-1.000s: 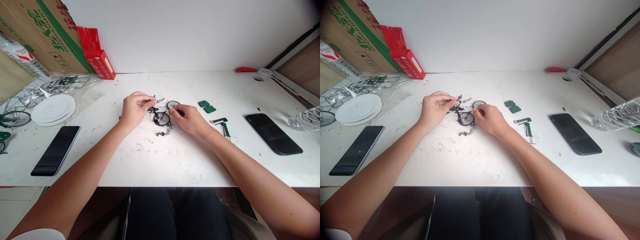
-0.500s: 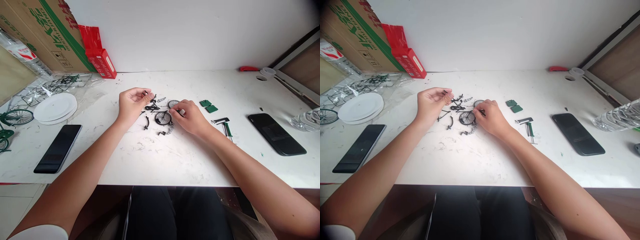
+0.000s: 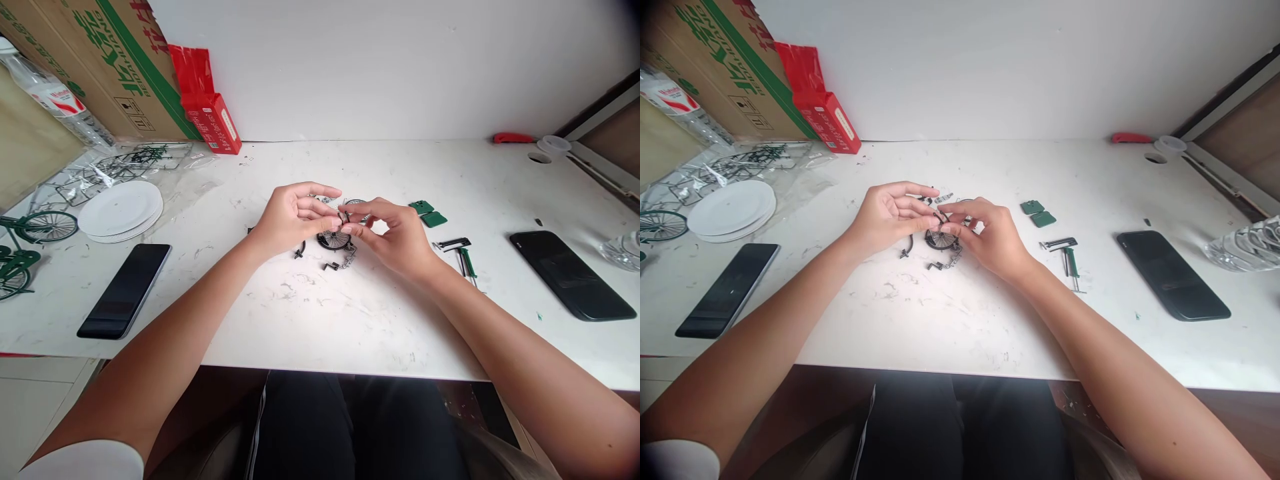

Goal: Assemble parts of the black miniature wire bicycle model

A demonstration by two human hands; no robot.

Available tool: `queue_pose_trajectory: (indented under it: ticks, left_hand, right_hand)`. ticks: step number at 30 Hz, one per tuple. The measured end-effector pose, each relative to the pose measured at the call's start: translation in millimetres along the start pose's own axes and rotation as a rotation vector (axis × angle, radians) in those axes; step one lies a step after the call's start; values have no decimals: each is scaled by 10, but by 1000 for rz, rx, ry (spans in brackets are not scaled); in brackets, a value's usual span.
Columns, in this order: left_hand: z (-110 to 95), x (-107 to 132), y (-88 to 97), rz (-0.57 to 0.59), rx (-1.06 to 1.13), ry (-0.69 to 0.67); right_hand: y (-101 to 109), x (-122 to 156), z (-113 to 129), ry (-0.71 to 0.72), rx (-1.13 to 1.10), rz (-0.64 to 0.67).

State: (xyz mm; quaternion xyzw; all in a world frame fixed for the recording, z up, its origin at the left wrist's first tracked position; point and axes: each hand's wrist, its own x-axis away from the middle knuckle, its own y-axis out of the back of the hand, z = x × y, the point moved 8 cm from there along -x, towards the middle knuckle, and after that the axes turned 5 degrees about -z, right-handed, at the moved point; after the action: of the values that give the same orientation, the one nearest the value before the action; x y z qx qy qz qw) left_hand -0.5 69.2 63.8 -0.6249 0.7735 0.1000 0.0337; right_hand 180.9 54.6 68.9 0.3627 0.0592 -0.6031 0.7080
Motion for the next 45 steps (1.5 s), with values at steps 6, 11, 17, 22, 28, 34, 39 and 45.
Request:
queue_pose_trajectory:
  ticks: [6,11,17,22,28,34,39,45]
  left_hand:
    - [-132,-95,759,-513,-589,-31]
    - [47,-121,1057,-387,-1034,295]
    - [196,-89,1016,-206,-1028,413]
    - [252,-113,1026,-176,-979,394]
    - [247,-130,1151,-238,-861,375]
    - [216,-142,1158,-318,-481,339]
    - [179,-176,930,-236,-32,277]
    - [305,-219,682,-272,361,260]
  right_hand:
    - [178,-1,64,44,40,-245]
    - [254,-3,69,33,23,-335]
    - [223,-4,74,40,35,-321]
    - [205,-1,79,31,34,-310]
    - [198,1,78,25,36,-299]
    - [202,2,105,9,38,-277]
    - [216,-11,119,-3,28,-272]
    - [188,-13,70,-47,-29,-269]
